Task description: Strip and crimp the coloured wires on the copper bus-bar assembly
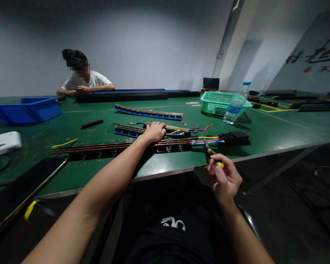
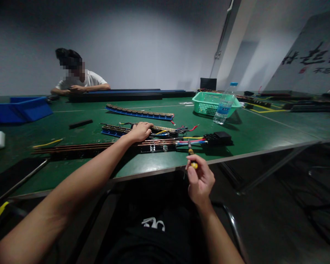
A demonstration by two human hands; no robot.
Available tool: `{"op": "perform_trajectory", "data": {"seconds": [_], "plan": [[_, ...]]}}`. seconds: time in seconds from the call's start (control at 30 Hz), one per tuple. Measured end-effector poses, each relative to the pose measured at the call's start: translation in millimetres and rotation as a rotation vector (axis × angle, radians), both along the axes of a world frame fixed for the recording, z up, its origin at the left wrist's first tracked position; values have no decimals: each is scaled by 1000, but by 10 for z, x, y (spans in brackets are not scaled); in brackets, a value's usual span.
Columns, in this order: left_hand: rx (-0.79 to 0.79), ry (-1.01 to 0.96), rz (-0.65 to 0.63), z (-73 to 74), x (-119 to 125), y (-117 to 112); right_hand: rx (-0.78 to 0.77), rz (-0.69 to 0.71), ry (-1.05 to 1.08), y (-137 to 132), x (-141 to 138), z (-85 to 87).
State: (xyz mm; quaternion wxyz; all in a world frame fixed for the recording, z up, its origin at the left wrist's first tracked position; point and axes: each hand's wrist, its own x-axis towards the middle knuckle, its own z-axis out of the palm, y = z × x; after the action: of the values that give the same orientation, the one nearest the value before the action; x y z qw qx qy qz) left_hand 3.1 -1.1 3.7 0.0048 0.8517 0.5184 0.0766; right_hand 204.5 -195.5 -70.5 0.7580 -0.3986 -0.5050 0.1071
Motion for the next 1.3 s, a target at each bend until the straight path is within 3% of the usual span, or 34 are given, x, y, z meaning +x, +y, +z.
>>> {"op": "perform_trajectory", "data": {"seconds": [0.1,0.2,0.33,0.43,0.6,0.73,0.83,0.97,1.07,1.13,1.2,1.3], "plan": [[-6,2,5,-1,4,3,87,-40,-365,-175,-63,-80],[-8,8,13,4,6,-2,169,-1,-435,-292,-158,-30],[-8,9,8,0,3,9,162,90,-235,-209,-321,106],[-3,7,0,-15,1,33,75,153,15,2,-459,208],[10,22,7,-9,4,17,-43,385,293,366,-640,388],[17,25,-1,5,6,-17,-122,380,365,549,-682,506],[19,24,-2,-3,8,-10,-174,315,234,611,-677,574],[10,25,-5,-11,5,5,-166,228,-119,571,-716,621],[0,16,0,-5,1,-2,-110,236,-436,499,-787,592],[-4,9,1,-2,-1,-6,-102,264,-532,472,-827,555],[-4,5,-5,-4,0,-3,-128,252,-447,480,-842,531],[-4,7,-5,-10,2,4,-190,233,-54,547,-794,551]]}}
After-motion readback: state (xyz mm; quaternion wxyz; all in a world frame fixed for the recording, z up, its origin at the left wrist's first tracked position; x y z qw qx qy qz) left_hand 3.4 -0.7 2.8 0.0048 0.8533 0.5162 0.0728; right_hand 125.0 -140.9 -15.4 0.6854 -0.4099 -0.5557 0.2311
